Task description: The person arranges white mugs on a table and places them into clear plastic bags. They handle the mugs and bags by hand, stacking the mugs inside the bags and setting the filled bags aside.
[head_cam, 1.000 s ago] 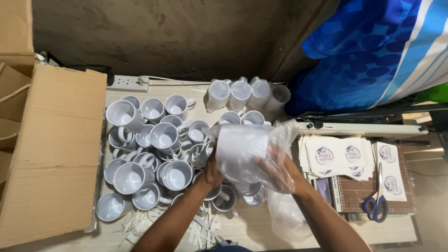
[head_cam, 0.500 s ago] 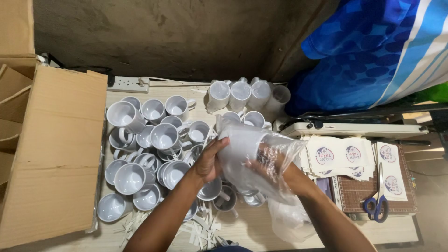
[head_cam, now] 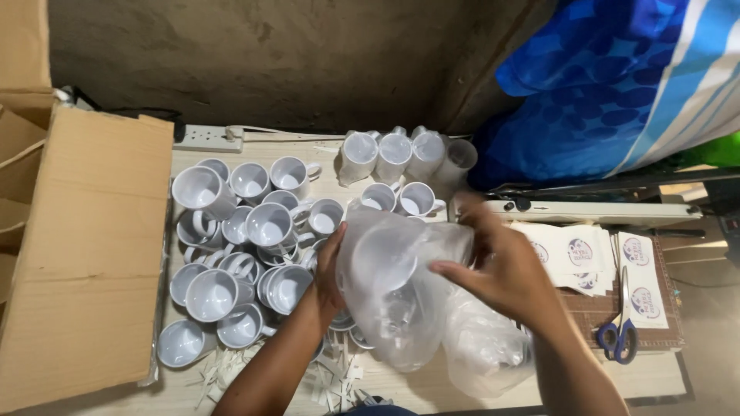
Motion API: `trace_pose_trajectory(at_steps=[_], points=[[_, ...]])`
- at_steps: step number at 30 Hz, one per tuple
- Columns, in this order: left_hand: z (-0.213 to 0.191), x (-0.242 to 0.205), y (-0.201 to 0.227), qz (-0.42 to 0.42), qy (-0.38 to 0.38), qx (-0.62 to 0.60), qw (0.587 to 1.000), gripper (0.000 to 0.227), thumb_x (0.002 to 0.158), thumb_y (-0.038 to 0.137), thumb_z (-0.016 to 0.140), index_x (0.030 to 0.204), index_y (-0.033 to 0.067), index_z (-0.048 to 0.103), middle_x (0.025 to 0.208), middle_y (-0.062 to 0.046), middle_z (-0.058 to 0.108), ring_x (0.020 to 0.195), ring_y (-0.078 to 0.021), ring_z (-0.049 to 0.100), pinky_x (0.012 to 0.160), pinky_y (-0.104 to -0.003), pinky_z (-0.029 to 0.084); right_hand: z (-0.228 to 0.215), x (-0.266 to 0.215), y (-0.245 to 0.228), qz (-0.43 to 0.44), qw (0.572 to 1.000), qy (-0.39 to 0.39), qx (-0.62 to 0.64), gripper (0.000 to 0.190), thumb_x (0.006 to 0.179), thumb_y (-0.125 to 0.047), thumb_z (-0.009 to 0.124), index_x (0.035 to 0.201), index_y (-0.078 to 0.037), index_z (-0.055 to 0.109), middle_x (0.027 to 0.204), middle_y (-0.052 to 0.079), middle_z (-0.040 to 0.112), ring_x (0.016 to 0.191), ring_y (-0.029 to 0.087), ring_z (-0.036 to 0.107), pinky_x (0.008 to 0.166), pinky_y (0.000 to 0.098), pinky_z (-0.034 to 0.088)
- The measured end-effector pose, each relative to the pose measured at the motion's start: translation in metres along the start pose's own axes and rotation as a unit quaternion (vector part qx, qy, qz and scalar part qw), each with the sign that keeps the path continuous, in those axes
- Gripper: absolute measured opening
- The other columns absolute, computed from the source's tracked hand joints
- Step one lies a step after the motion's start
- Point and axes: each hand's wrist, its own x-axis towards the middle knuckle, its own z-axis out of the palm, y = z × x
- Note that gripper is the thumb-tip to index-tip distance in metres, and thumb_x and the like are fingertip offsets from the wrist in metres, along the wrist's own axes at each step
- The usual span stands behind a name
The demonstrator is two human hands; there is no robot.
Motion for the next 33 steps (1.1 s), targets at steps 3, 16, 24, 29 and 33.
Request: trace_pose_trajectory(at_steps=[3, 16, 24, 29, 33], points=[[-0.003, 0.001, 0.002, -0.005, -0.013, -0.026, 1.0, 0.076, 0.101, 0.058, 0.043, 0.152, 0.0013, 0.04, 0.145, -0.022, 0.056, 0.13, -0.0383, 0.057, 0.11, -0.056, 0.047, 0.011, 0.003, 0.02, -0.002, 0.997, -0.031, -0.07, 0.017, 0.089, -0.014, 0.081, 0.103, -0.006, 0.077, 0.079, 0.008, 0.076, 0.068, 0.017, 0.071, 0.062, 0.0321, 0.057], [0.01, 0.007, -0.009, 0.026, 0.039, -0.013, 0.999, 0.065, 0.098, 0.049, 0.049, 0.145, 0.0042, 0.047, 0.138, -0.017, 0.059, 0.123, -0.0326, 0.061, 0.103, -0.051, 0.054, 0.05, 0.003, 0.066, -0.176, 0.982, -0.047, 0.041, 0.103, 0.06, -0.019, 0.094, 0.146, 0.008, 0.044, 0.148, 0.021, 0.043, 0.133, 0.028, 0.045, 0.105, 0.0428, 0.043], [0.016, 0.008, -0.014, 0.023, 0.076, 0.01, 0.997, 0.064, 0.094, 0.048, 0.053, 0.142, 0.0068, 0.05, 0.134, -0.014, 0.061, 0.12, -0.0303, 0.063, 0.099, -0.049, 0.056, 0.042, 0.002, 0.134, -0.106, 0.894, 0.065, 0.43, 0.025, 0.098, -0.017, 0.082, 0.109, 0.003, 0.071, 0.118, 0.022, 0.069, 0.099, 0.03, 0.067, 0.096, 0.0441, 0.06], [0.015, 0.009, -0.021, -0.007, 0.093, 0.029, 0.995, 0.069, 0.089, 0.053, 0.055, 0.142, 0.0088, 0.05, 0.133, -0.014, 0.062, 0.12, -0.0303, 0.063, 0.099, -0.049, 0.056, 0.046, 0.013, 0.044, -0.227, 0.934, -0.001, 0.276, 0.106, 0.078, -0.05, 0.086, 0.159, -0.009, 0.033, 0.155, 0.013, 0.045, 0.147, 0.028, 0.043, 0.123, 0.0454, 0.037], [0.011, 0.004, -0.026, -0.04, 0.115, 0.051, 0.991, 0.074, 0.085, 0.057, 0.058, 0.142, 0.0108, 0.05, 0.132, -0.013, 0.063, 0.12, -0.0304, 0.064, 0.098, -0.049, 0.056, 0.07, 0.012, 0.041, -0.114, 0.952, -0.096, 0.267, 0.094, 0.078, -0.044, 0.084, 0.153, -0.009, 0.038, 0.159, 0.014, 0.038, 0.149, 0.031, 0.041, 0.118, 0.0513, 0.034]])
